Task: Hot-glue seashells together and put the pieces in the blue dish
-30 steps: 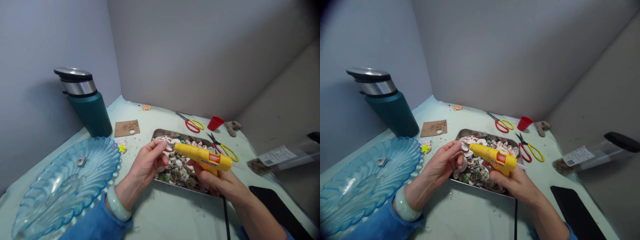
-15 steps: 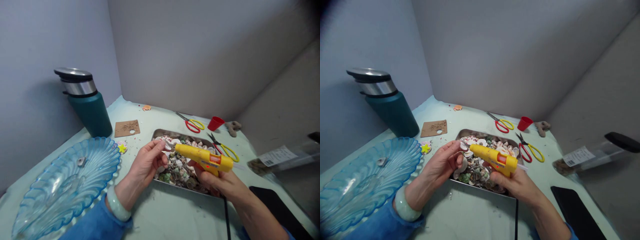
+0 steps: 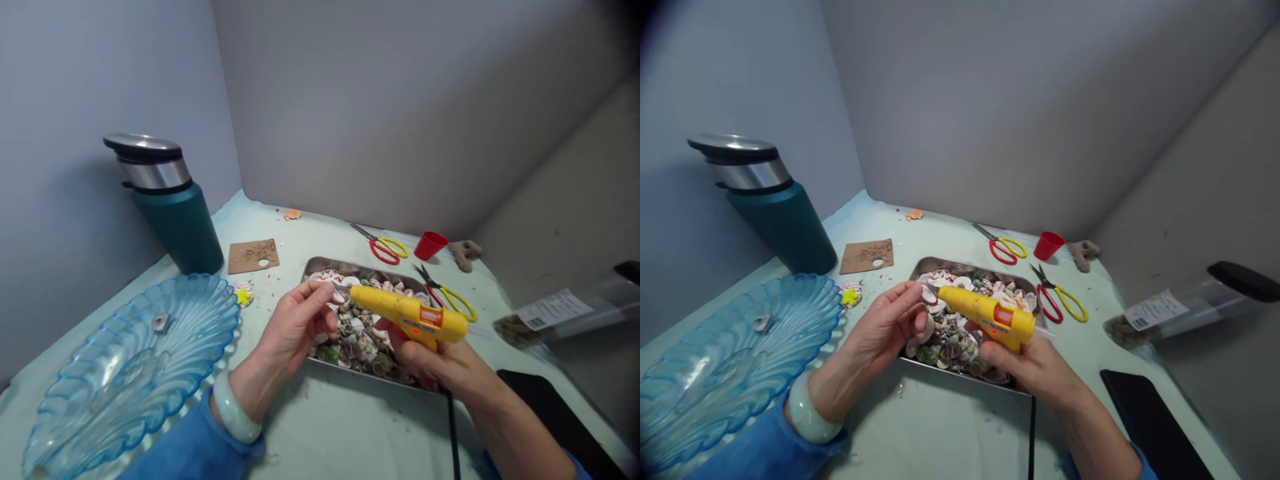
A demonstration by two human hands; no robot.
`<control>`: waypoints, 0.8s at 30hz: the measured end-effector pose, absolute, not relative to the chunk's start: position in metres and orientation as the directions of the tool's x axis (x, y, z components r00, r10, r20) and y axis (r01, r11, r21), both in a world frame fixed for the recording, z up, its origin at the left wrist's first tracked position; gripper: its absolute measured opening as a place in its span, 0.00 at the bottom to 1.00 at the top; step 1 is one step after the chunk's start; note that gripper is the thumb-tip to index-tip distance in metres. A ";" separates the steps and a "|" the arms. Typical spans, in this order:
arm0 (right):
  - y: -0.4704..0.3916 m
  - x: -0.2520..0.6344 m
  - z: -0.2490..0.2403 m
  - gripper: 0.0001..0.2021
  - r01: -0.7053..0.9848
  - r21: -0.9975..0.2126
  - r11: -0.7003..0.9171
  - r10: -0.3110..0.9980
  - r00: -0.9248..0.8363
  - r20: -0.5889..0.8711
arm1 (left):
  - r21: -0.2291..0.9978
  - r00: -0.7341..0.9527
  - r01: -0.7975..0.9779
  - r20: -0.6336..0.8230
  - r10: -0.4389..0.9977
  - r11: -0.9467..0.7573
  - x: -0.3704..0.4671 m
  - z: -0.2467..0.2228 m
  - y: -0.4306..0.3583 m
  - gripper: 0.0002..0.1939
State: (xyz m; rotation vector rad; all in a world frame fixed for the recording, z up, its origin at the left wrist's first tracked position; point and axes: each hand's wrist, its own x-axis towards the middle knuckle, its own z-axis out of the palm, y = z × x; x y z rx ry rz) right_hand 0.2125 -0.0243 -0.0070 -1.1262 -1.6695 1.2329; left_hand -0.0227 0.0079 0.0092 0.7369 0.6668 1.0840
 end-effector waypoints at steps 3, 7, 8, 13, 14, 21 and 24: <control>-0.025 0.210 -0.002 0.18 0.224 -0.964 0.144 0.947 -0.314 0.068 | 0.778 0.306 -0.560 -0.125 0.944 0.285 -0.023 0.011 0.009 0.13; -0.025 0.207 0.004 0.17 0.234 -0.963 0.138 0.952 -0.300 0.063 | 0.770 0.299 -0.570 -0.131 0.945 0.287 -0.023 0.012 0.009 0.14; -0.025 0.207 0.004 0.18 0.234 -0.962 0.141 0.951 -0.301 0.066 | 0.771 0.296 -0.571 -0.129 0.947 0.283 -0.023 0.012 0.009 0.13; -0.024 0.210 -0.001 0.20 0.238 -0.959 0.153 0.948 -0.311 0.074 | 0.776 0.298 -0.566 -0.122 0.947 0.278 -0.022 0.012 0.009 0.13; -0.024 0.211 -0.002 0.20 0.239 -0.958 0.156 0.946 -0.314 0.076 | 0.777 0.301 -0.562 -0.126 0.945 0.283 -0.022 0.012 0.008 0.13; -0.025 0.213 -0.005 0.19 0.245 -0.950 0.195 0.940 -0.324 0.109 | 0.794 0.330 -0.531 -0.127 0.935 0.295 -0.023 0.011 0.008 0.13; -0.026 0.212 -0.002 0.19 0.251 -0.949 0.193 0.939 -0.327 0.105 | 0.796 0.338 -0.527 -0.123 0.933 0.296 -0.023 0.011 0.008 0.12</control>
